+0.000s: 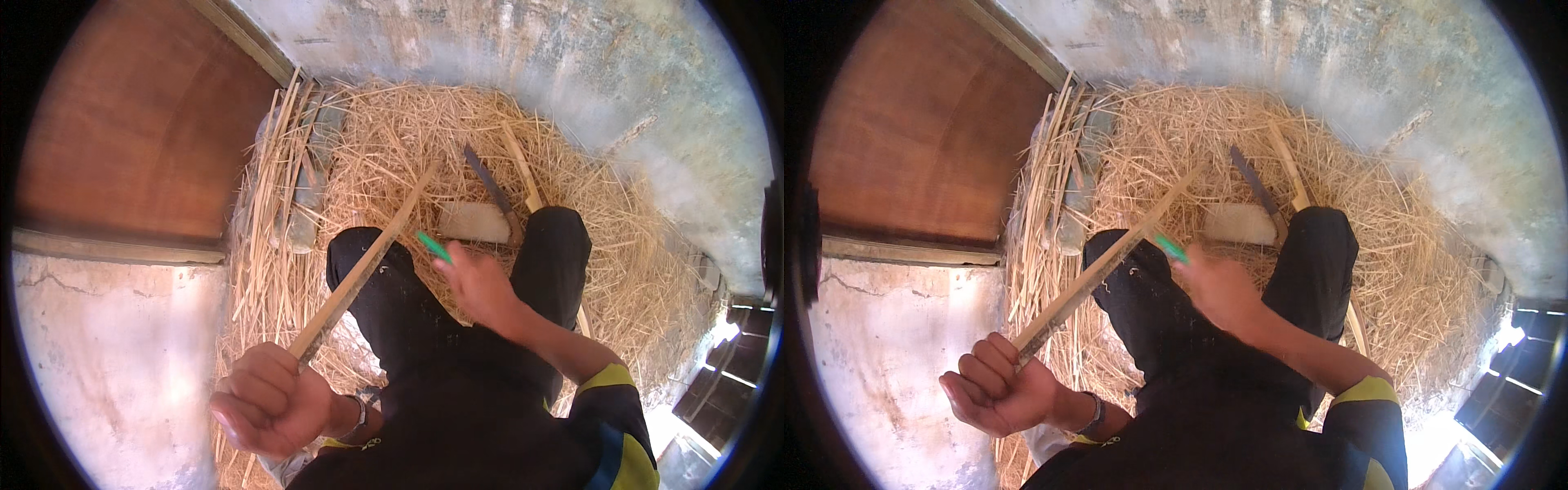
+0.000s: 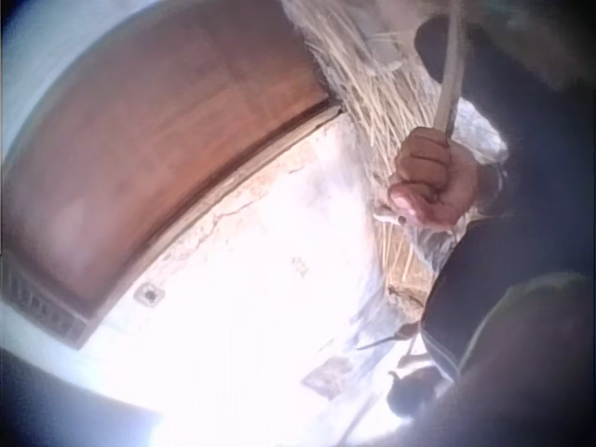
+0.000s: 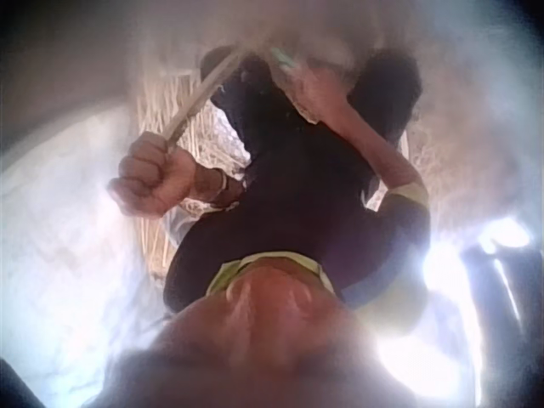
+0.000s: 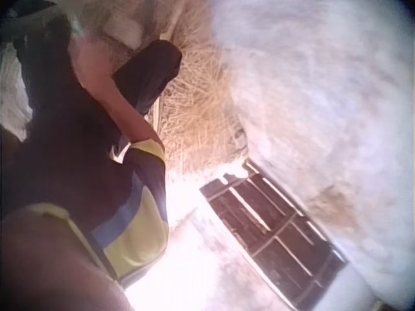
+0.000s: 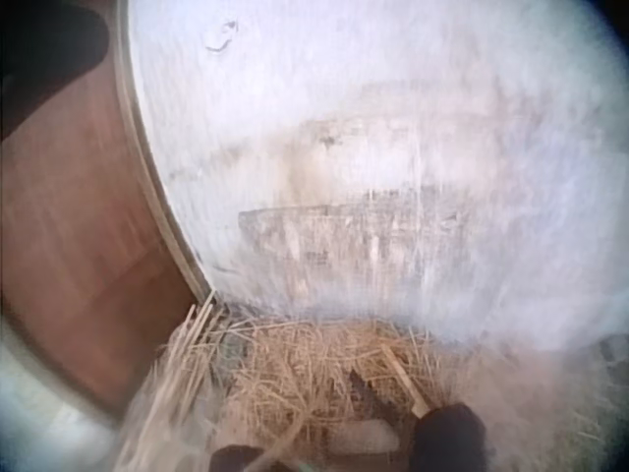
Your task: The person sits on a straw-covered floor and uses a green utility knife to shave thin strips from a long, thin piece of wood held in their left hand. The person repeatedly scrapes the blade along the wood's length to remove the outer layer.
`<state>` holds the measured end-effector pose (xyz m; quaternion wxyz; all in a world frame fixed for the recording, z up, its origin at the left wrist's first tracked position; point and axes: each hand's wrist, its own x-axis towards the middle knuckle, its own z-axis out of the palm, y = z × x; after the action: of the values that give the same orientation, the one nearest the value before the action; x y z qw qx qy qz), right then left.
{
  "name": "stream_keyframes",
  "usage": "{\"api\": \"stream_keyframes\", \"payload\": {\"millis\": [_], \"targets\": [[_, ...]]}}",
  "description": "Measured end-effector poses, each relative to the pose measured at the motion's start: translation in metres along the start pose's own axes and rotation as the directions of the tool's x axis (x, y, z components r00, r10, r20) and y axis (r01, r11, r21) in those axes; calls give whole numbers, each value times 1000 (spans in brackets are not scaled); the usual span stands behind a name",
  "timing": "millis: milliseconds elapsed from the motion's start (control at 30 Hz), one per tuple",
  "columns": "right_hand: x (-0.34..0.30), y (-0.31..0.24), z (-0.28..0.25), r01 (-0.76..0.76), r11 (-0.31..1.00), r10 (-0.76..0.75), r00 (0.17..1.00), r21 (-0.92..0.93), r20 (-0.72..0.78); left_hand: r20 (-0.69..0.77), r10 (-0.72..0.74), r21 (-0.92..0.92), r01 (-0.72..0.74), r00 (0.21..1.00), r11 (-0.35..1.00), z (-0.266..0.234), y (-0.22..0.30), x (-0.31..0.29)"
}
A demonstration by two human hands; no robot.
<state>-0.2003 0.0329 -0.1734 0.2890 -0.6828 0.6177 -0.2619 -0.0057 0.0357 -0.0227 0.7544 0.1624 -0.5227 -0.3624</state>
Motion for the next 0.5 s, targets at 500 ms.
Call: {"api": "stream_keyframes", "payload": {"millis": [500], "targets": [[-27, -53, -33, 93, 968, -132, 979, 235, 156, 729, -25, -162, 209, 684, 965, -20, 0, 26]]}}
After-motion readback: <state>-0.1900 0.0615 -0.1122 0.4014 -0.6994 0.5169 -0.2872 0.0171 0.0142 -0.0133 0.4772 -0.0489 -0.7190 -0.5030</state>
